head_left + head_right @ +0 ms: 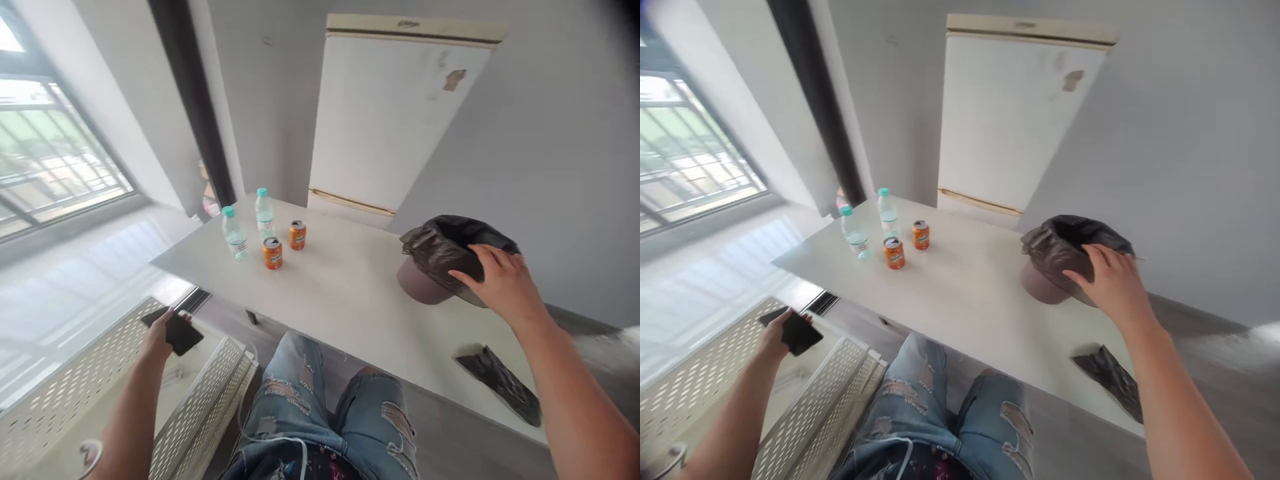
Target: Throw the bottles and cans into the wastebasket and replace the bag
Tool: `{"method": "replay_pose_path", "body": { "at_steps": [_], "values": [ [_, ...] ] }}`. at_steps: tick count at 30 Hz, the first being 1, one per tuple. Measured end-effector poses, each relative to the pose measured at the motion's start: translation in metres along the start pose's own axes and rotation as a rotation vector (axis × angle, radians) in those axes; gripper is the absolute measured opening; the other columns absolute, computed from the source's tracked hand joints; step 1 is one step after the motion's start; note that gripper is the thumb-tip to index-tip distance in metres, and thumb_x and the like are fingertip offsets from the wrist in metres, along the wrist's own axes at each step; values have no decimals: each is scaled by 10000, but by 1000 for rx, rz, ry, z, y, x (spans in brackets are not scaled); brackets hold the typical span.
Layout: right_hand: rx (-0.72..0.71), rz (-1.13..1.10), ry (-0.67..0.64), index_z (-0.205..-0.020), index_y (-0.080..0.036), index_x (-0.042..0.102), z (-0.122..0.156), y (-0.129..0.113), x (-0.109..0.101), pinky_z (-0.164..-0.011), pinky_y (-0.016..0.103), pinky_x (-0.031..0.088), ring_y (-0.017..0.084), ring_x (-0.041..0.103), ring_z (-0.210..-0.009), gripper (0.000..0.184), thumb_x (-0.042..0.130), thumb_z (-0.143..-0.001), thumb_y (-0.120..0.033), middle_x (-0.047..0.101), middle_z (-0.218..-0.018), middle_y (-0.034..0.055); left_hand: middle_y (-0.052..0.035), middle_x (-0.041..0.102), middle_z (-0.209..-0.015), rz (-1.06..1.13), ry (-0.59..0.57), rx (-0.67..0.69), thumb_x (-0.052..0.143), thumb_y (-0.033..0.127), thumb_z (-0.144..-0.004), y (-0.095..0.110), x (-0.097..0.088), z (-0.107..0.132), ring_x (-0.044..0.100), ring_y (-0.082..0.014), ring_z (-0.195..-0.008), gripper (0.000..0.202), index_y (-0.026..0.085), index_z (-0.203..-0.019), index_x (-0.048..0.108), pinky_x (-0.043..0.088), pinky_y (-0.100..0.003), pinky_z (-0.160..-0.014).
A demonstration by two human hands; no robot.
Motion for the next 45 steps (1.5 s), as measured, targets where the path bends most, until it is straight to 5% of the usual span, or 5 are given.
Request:
{"method": "replay_pose_path", "body": {
  "at_steps": [4, 7, 19, 29, 45],
  "values": [
    [97, 2, -5, -1136, -99, 776, -9, 13, 30, -752, 464, 385, 337, 620, -803, 915, 324, -960, -874, 710, -786, 264, -60, 741, -832, 173, -29, -109, 647, 380, -984, -1, -6, 17, 737, -216, -708, 215, 166, -965, 657, 669, -390, -689],
    [103, -108, 102, -1097, -150, 782, -13, -5, 29, -675, 452, 340, 338, 609, -759, 857, 322, -956, -859, 673, -742, 257, -135, 770, -1019, 273, -181, -91, 601, 492, -1012, 14, 8, 44, 769, -253, -823, 384, 136, -1124, 692, 682, -415, -761],
    [-306, -225, 317, -885, -181, 643, -48, -183, -18, -695, 344, 372, 224, 614, -636, 368, 557, -1007, -517, 628, -663, 34, -193, 769, -1223, 228, -482, 61, 697, 98, -642, 31, 37, 116, 759, -363, -1064, 568, 78, -1209, 722, 619, -533, -1014],
    [-325, -191, 354, -850, -151, 651, -64, -203, -14, -630, 304, 304, 183, 530, -579, 406, 570, -1013, -514, 478, -598, -11, -217, 746, -1293, 205, -645, 126, 736, 80, -646, 29, 49, 130, 750, -404, -1118, 580, 102, -1226, 745, 613, -577, -1008],
    [-348, -153, 386, -835, -165, 607, -63, -211, -18, -589, 295, 293, 185, 504, -576, 345, 604, -1004, -466, 460, -577, -18, -249, 722, -1329, 164, -519, 141, 853, 97, -596, 30, 46, 134, 710, -485, -1195, 555, 81, -1145, 771, 568, -645, -1076]
  ]
}}
Point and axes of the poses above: each hand's wrist, its own z-axis away from the middle knuckle, its own x-axis out of the palm, y = z × x, the point moved 7 cm from there along -z, towards the middle knuckle
